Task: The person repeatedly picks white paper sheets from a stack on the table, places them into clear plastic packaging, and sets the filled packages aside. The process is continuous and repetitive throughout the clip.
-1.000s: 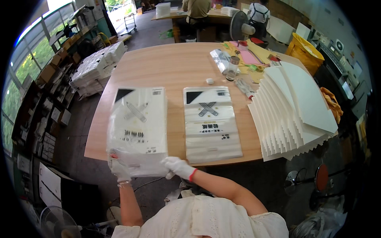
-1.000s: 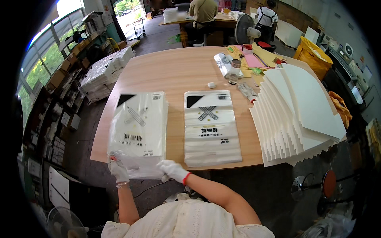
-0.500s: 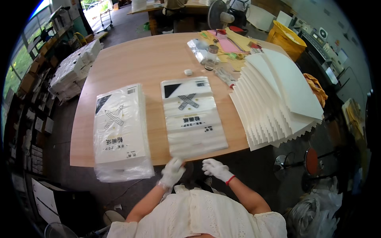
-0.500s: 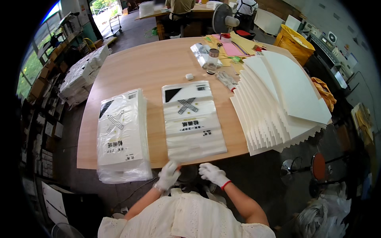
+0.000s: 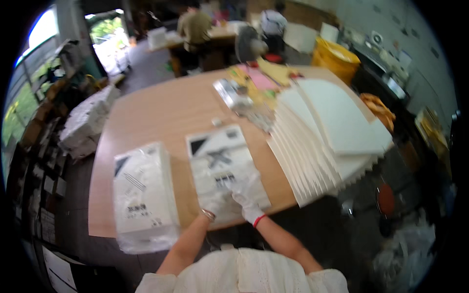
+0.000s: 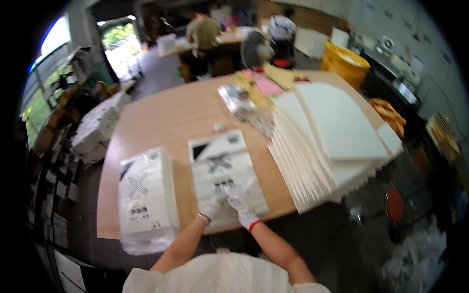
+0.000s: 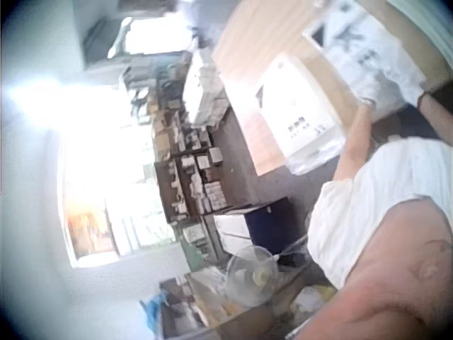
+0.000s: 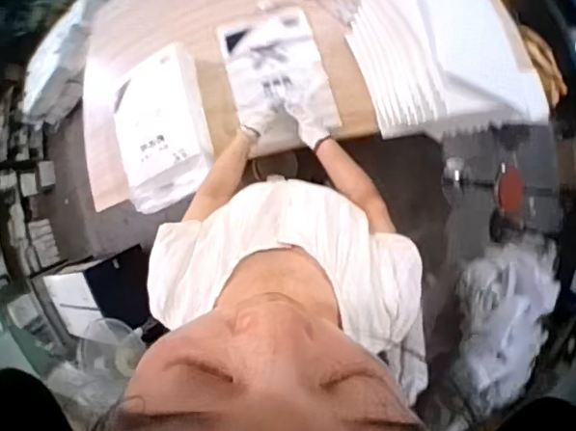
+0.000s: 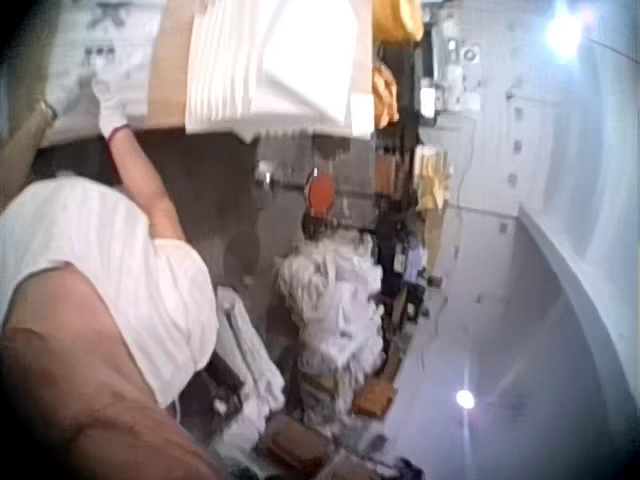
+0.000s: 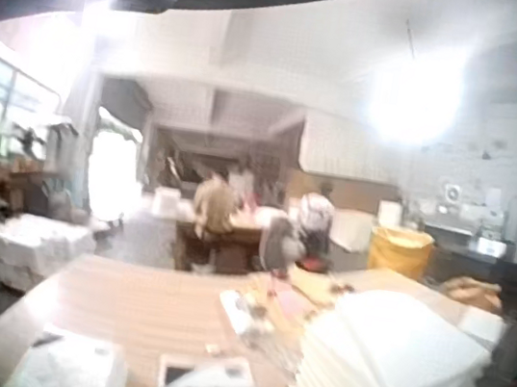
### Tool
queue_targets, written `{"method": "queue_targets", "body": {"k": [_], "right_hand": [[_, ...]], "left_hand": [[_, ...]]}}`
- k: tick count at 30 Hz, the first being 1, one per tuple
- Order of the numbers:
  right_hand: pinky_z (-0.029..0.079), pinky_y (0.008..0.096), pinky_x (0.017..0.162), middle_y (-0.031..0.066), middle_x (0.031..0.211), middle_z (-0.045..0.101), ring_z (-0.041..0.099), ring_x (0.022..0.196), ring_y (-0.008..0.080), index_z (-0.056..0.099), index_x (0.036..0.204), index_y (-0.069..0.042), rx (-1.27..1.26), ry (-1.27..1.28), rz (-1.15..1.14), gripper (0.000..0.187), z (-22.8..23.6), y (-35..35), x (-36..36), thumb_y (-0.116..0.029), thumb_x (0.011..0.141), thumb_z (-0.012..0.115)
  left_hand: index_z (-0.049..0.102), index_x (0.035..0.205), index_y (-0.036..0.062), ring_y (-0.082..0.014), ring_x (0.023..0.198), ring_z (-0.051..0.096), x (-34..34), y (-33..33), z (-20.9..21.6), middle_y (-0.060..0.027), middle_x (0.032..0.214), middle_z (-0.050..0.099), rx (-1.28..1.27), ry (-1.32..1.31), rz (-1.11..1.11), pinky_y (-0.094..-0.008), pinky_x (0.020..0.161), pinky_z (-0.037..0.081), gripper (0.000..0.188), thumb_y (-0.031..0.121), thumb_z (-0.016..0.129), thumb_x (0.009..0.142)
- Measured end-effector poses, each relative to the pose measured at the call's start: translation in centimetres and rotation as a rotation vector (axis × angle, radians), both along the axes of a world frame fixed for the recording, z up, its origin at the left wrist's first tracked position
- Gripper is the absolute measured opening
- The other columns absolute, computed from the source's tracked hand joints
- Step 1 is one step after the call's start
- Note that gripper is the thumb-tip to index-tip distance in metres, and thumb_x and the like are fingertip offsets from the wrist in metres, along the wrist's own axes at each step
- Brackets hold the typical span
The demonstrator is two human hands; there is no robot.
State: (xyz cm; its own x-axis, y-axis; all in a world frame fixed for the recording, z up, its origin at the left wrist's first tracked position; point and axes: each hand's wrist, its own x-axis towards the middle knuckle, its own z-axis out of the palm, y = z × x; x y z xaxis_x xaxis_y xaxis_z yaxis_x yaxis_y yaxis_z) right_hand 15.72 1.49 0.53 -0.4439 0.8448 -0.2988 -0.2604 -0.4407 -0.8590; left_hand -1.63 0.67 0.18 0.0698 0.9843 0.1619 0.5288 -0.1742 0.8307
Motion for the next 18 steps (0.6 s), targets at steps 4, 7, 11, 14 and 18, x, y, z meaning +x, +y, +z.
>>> {"method": "queue_targets", "body": {"k": [4,7,11,14,18], "right_hand": [[0.045,0.0381,0.075,0.0158,0.090,0.062,0.059,0.085,0.0289,0.065,0.089,-0.002,0.403,-0.917,-0.004,0.030,5.2,3.0,-0.3,-0.030,0.080,0.064],[0.045,0.0424,0.084,0.0165,0.097,0.059,0.055,0.094,0.0333,0.062,0.079,-0.007,0.924,-1.382,-0.083,0.020,-0.7,3.2,5.8,-0.025,0.074,0.068],[0.042,0.0440,0.088,0.0182,0.114,0.051,0.051,0.105,0.0343,0.052,0.106,-0.005,1.578,-0.719,-0.187,0.046,4.5,3.6,-0.3,-0.024,0.069,0.072],[0.040,0.0444,0.092,0.0191,0.115,0.052,0.050,0.109,0.0371,0.044,0.122,-0.004,0.976,-0.905,-0.038,0.055,2.8,5.3,-4.0,-0.020,0.075,0.067],[0.045,0.0416,0.086,0.0181,0.111,0.057,0.055,0.104,0.0333,0.054,0.116,-0.001,1.221,-1.097,0.201,0.036,-4.7,6.6,-0.6,-0.016,0.084,0.059]], "left_hand": [[0.060,0.090,0.0043,-0.0152,0.072,0.061,-4.0,5.3,-1.2,-0.0055,0.080,0.062,-0.347,-0.914,0.403,-0.0293,0.066,0.048,0.011,0.014,0.056,0.085],[0.058,0.092,0.0047,-0.0097,0.064,0.056,-4.2,5.6,4.1,-0.0019,0.074,0.056,-0.351,-1.046,0.502,-0.0251,0.057,0.047,0.010,0.012,0.054,0.087],[0.059,0.102,0.0074,-0.0076,0.060,0.050,-1.0,5.7,10.4,0.0011,0.075,0.056,-0.287,-0.410,0.300,-0.0248,0.054,0.043,0.018,0.015,0.055,0.086],[0.060,0.106,0.0086,-0.0068,0.071,0.055,1.2,5.7,12.6,-0.0020,0.081,0.060,-0.258,-0.400,0.153,-0.0249,0.062,0.045,0.025,0.017,0.059,0.083],[0.058,0.109,0.0125,-0.0270,0.086,0.059,0.5,6.1,10.7,-0.0115,0.093,0.063,0.294,0.171,0.106,-0.0400,0.075,0.046,0.031,0.026,0.062,0.081]]}}
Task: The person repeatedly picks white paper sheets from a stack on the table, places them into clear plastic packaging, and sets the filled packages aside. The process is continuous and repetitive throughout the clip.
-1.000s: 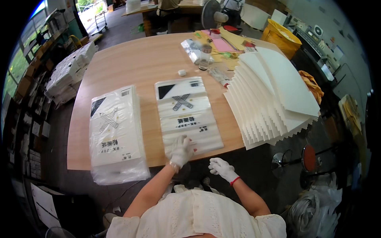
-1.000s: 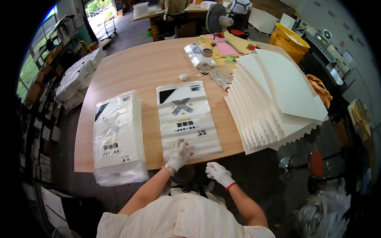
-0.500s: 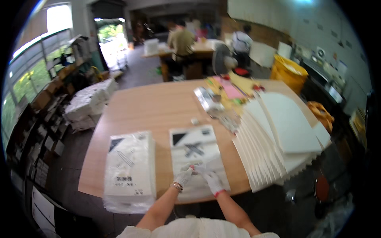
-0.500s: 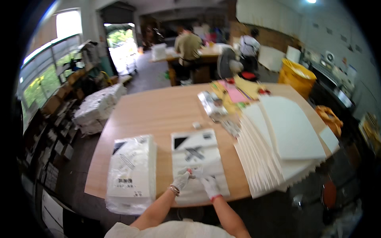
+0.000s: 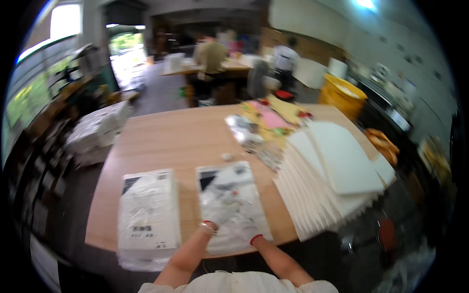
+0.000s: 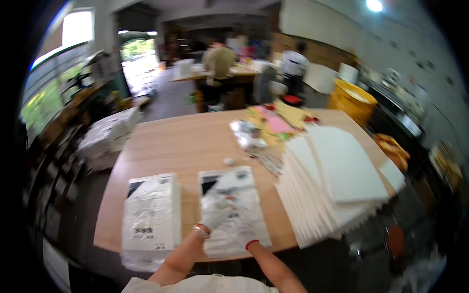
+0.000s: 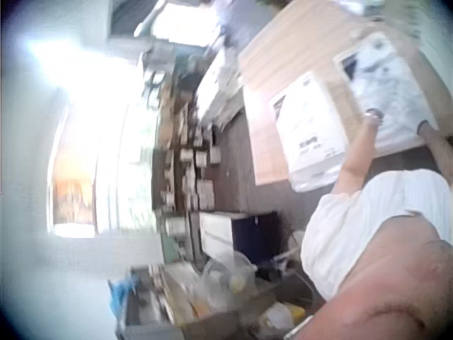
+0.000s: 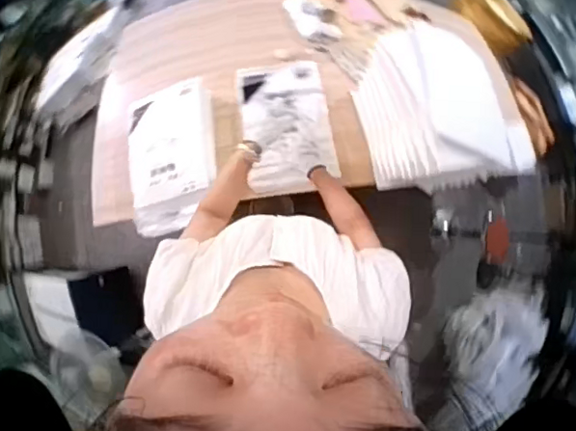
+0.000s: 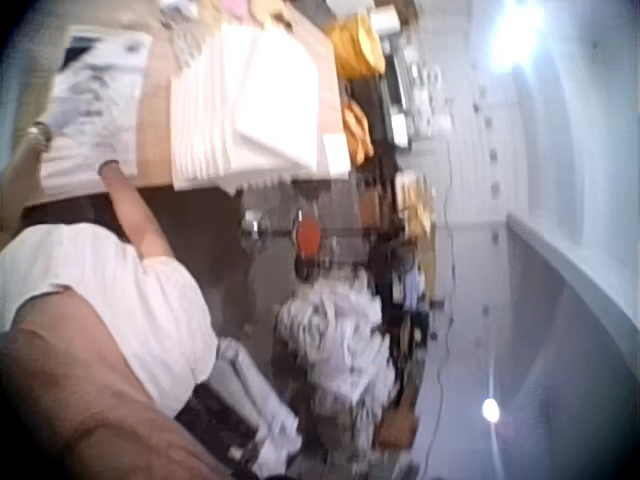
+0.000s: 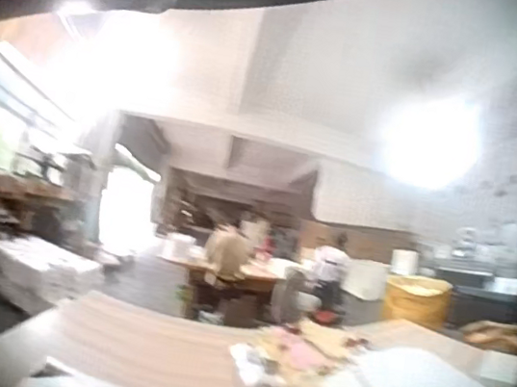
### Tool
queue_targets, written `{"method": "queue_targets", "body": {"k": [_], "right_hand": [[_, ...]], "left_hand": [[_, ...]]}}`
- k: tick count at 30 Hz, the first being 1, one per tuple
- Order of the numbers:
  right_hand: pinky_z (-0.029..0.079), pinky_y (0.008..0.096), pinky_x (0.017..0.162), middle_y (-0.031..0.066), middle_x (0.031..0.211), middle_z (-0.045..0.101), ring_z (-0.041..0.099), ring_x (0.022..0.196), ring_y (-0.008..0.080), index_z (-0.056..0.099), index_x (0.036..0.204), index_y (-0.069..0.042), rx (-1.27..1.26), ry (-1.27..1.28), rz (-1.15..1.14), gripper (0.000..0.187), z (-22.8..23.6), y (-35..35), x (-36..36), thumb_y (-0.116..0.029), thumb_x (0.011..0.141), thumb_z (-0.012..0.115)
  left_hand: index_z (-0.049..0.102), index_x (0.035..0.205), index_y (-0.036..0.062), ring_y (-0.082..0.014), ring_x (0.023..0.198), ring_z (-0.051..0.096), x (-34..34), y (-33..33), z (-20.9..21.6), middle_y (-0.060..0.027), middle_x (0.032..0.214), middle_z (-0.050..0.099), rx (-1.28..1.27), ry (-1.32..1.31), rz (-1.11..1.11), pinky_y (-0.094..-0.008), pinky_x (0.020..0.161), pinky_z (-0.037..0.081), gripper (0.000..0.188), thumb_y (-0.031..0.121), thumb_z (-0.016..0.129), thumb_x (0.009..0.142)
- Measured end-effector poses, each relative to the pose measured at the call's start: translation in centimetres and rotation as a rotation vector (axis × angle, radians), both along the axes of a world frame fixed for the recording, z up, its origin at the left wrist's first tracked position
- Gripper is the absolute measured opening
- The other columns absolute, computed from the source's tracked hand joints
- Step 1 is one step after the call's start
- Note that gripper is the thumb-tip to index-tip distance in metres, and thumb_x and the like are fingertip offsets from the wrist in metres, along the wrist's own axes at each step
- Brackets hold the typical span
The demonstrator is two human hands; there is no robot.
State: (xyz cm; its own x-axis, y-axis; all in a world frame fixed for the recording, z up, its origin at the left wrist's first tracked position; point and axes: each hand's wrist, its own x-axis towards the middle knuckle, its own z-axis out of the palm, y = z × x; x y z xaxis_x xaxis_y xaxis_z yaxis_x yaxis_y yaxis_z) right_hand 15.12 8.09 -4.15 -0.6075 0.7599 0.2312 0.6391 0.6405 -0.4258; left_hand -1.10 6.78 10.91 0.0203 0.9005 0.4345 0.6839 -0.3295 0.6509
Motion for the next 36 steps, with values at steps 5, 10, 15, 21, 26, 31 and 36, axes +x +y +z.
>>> {"method": "queue_targets", "body": {"k": [5,10,15,21,26,31,36], "right_hand": [[0.048,0.0367,0.083,0.0158,0.096,0.063,0.060,0.092,0.0310,0.059,0.103,0.000,-0.108,0.527,0.381,0.020,26.7,-6.3,9.4,-0.005,0.084,0.056],[0.039,0.0448,0.096,0.0185,0.126,0.050,0.048,0.112,0.0390,0.036,0.134,-0.003,0.726,-0.129,-0.361,0.063,37.1,-3.2,21.7,-0.031,0.084,0.061],[0.045,0.0425,0.087,0.0191,0.111,0.058,0.058,0.100,0.0349,0.041,0.130,-0.002,0.337,0.036,-0.417,0.063,38.4,2.7,28.0,-0.045,0.085,0.055],[0.047,0.0432,0.068,0.0106,0.107,0.060,0.060,0.086,0.0292,0.056,0.118,-0.011,0.689,-0.034,-0.301,0.039,37.8,0.0,26.1,-0.035,0.087,0.056],[0.049,0.0411,0.078,0.0086,0.106,0.059,0.060,0.086,0.0234,0.058,0.111,-0.005,0.289,-0.067,0.097,0.029,41.7,-15.3,17.4,-0.016,0.085,0.057],[0.047,0.0398,0.088,0.0147,0.107,0.060,0.057,0.103,0.0263,0.059,0.102,-0.001,-0.503,0.978,-0.496,0.019,29.8,-14.1,28.9,-0.012,0.088,0.054],[0.041,0.0387,0.095,0.0205,0.125,0.047,0.049,0.114,0.0306,0.043,0.127,0.004,-0.156,0.858,-0.566,0.043,23.3,-17.5,13.3,-0.024,0.093,0.042]], "left_hand": [[0.056,0.111,0.0038,-0.0242,0.084,0.059,-0.4,-4.1,2.1,-0.0126,0.092,0.062,-0.030,0.138,0.137,-0.0363,0.073,0.047,0.040,0.010,0.068,0.073],[0.051,0.115,0.0002,-0.0263,0.079,0.060,2.2,-6.6,7.6,-0.0132,0.089,0.062,0.215,0.068,0.103,-0.0334,0.072,0.048,0.046,0.000,0.068,0.072],[0.051,0.116,-0.0003,-0.0182,0.088,0.061,6.5,-7.3,8.8,-0.0095,0.096,0.063,-0.174,-0.338,-0.326,-0.0302,0.079,0.048,0.036,0.001,0.061,0.082],[0.049,0.118,0.0005,-0.0155,0.096,0.058,14.9,-6.4,14.7,-0.0086,0.105,0.060,-0.757,-1.402,-0.940,-0.0322,0.083,0.048,0.037,0.023,0.057,0.090],[0.049,0.121,0.0026,-0.0168,0.094,0.058,12.2,-6.8,16.7,-0.0077,0.105,0.059,-1.050,-1.460,-0.833,-0.0320,0.084,0.048,0.039,0.015,0.057,0.085],[0.047,0.122,-0.0007,-0.0140,0.092,0.054,8.5,-11.4,18.0,-0.0041,0.106,0.056,-0.824,-0.901,-0.742,-0.0296,0.083,0.045,0.043,0.005,0.055,0.080],[0.033,0.131,-0.0083,-0.0347,0.120,0.040,12.1,-14.8,8.7,-0.0238,0.129,0.041,0.057,-0.074,-0.514,-0.0459,0.095,0.037,0.076,0.012,0.066,0.066]]}}
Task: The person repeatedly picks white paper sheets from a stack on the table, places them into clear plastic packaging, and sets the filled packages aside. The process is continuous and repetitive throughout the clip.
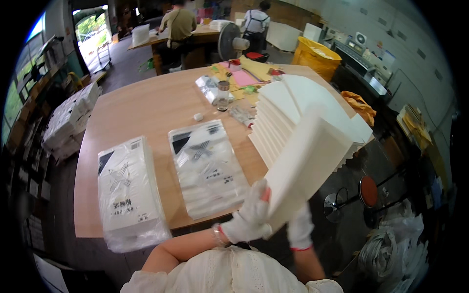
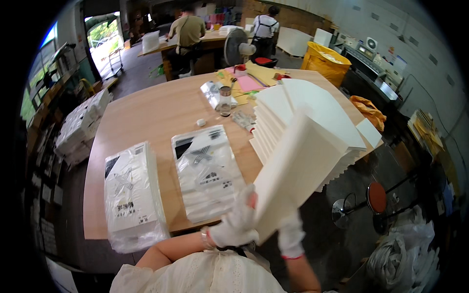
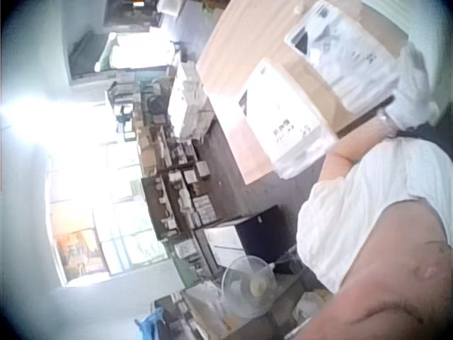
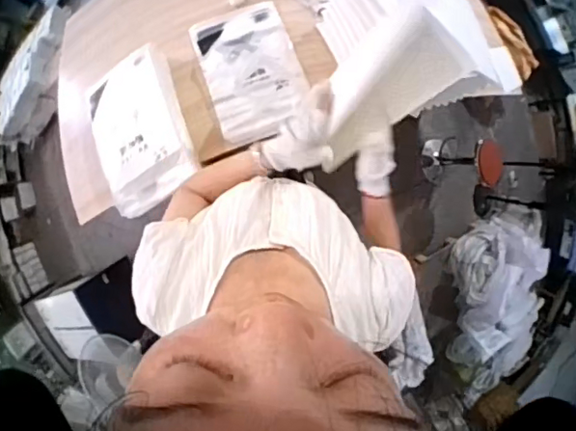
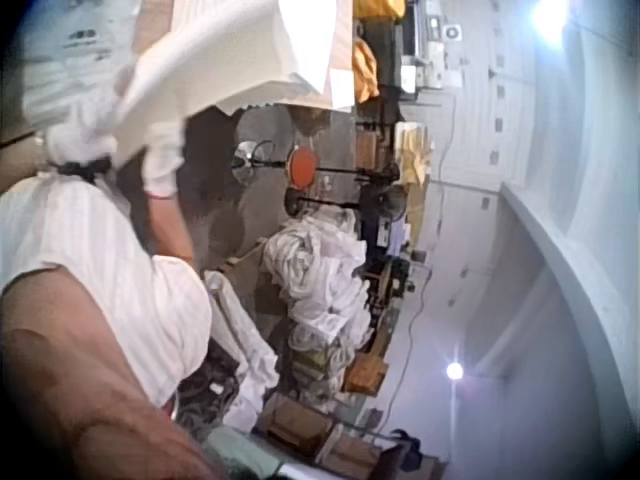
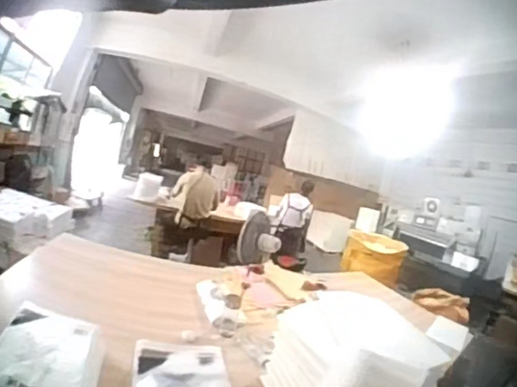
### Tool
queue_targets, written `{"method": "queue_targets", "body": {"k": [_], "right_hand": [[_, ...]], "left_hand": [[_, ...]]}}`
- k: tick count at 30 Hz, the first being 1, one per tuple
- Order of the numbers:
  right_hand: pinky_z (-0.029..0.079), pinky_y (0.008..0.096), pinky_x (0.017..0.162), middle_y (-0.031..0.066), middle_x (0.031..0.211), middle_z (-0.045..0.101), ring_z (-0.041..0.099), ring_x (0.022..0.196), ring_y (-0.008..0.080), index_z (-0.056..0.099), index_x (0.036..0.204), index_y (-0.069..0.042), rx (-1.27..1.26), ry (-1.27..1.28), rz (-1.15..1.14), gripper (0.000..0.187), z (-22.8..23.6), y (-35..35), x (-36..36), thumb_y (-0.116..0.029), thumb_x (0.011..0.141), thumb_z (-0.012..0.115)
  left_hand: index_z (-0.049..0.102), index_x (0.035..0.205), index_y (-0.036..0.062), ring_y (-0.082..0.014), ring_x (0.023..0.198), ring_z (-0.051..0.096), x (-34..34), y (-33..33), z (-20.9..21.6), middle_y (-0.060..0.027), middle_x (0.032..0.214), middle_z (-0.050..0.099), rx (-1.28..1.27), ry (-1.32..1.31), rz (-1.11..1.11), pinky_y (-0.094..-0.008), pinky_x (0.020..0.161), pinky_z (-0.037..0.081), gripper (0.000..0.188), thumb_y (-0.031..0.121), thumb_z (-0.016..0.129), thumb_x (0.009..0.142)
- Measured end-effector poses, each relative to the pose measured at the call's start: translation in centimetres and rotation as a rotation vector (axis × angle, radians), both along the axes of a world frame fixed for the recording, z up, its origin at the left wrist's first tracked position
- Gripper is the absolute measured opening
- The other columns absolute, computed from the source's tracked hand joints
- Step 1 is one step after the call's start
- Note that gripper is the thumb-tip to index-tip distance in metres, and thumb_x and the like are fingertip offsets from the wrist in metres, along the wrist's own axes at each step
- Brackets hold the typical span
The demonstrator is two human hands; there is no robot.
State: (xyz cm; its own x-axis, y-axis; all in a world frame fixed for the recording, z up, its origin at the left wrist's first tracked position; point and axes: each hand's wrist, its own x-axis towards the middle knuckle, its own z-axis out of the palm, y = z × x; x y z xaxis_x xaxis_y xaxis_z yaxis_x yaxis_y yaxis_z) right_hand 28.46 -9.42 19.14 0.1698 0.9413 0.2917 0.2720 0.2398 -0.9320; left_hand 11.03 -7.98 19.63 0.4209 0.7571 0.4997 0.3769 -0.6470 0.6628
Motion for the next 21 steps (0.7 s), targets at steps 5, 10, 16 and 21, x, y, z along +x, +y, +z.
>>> {"method": "queue_targets", "body": {"k": [5,10,16,21], "right_hand": [[0.046,0.0433,0.077,0.0254,0.107,0.054,0.057,0.089,0.0382,0.057,0.106,0.003,0.277,-0.217,-0.059,0.027,-3.3,1.5,-1.4,-0.007,0.081,0.062],[0.051,0.0390,0.074,0.0155,0.096,0.063,0.061,0.086,0.0328,0.063,0.089,-0.006,0.360,-0.621,0.219,0.011,-6.1,0.9,1.8,-0.007,0.078,0.062],[0.049,0.0414,0.074,0.0128,0.103,0.060,0.061,0.089,0.0330,0.059,0.102,-0.010,-0.255,-1.066,0.409,0.028,-11.4,7.3,-1.9,-0.024,0.078,0.062],[0.045,0.0440,0.083,0.0163,0.117,0.053,0.056,0.100,0.0366,0.046,0.118,-0.011,-0.436,-0.812,0.070,0.046,-9.5,12.5,-6.0,-0.028,0.079,0.063]], "left_hand": [[0.041,0.130,0.0011,-0.0456,0.126,0.030,-3.4,1.5,-0.3,-0.0289,0.135,0.032,-0.157,0.261,0.204,-0.0541,0.101,0.030,0.075,0.018,0.068,0.062],[0.049,0.120,0.0056,-0.0272,0.098,0.055,-11.8,9.0,-5.0,-0.0165,0.105,0.056,-0.116,0.226,0.876,-0.0388,0.086,0.045,0.055,0.026,0.067,0.072],[0.056,0.100,0.0060,-0.0294,0.079,0.061,-2.8,5.6,-5.5,-0.0144,0.083,0.061,-0.172,0.281,0.271,-0.0399,0.070,0.048,0.027,0.013,0.058,0.073],[0.052,0.095,0.0049,-0.0300,0.086,0.059,-4.2,7.6,-11.3,-0.0132,0.089,0.060,-0.124,0.243,0.435,-0.0432,0.088,0.042,0.027,0.010,0.062,0.070]]}}
